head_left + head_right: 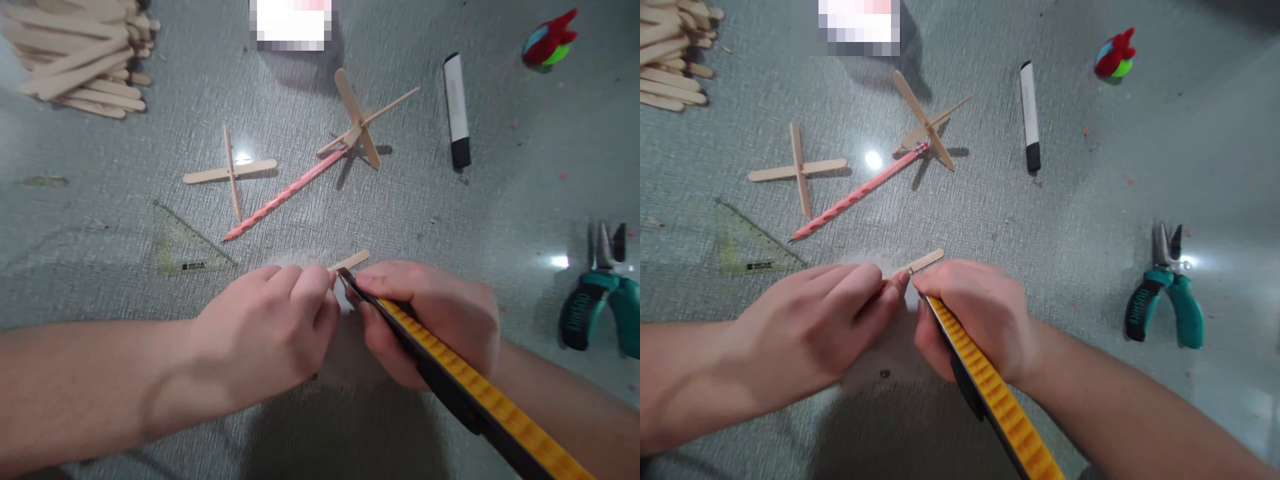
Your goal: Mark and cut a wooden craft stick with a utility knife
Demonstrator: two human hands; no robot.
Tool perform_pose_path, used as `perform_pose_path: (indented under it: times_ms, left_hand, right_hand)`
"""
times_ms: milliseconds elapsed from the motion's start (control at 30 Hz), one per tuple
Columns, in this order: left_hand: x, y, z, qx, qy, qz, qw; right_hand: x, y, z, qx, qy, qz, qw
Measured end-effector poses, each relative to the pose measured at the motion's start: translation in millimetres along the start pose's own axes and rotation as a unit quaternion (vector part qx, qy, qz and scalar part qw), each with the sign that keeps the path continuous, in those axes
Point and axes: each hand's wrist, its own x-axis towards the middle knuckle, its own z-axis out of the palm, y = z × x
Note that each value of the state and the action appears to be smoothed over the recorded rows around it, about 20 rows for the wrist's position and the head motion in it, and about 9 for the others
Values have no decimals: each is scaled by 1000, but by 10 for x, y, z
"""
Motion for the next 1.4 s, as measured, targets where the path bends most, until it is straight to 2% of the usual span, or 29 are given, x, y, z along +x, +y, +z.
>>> perform_pose_path:
  times_ms: [233, 433, 767, 833, 1000, 1167, 1400]
  left_hand:
    - [-7, 0, 22, -5, -1, -10, 1000]
    - [2, 14, 34, -10, -6, -10, 1000]
    - [14, 16, 36, -12, -14, -12, 1000]
    - [-7, 13, 29, -6, -6, -4, 1000]
    - [-67, 14, 13, 13, 60, 22, 998]
    - [-81, 14, 20, -34, 67, 20, 997]
    - [-72, 31, 17, -41, 64, 2, 997]
  right_hand:
    - [-14, -30, 6, 2, 4, 7, 1000]
    - [-15, -37, 7, -25, -37, 2, 999]
    - [-10, -55, -18, -22, -27, 1, 999]
    - [-14, -46, -28, -19, -24, -1, 1000]
    - [-27, -33, -69, -8, 6, 14, 1000]
    - [-17, -61, -45, -12, -21, 15, 1000]
    - [-3, -80, 5, 11, -15, 23, 1000]
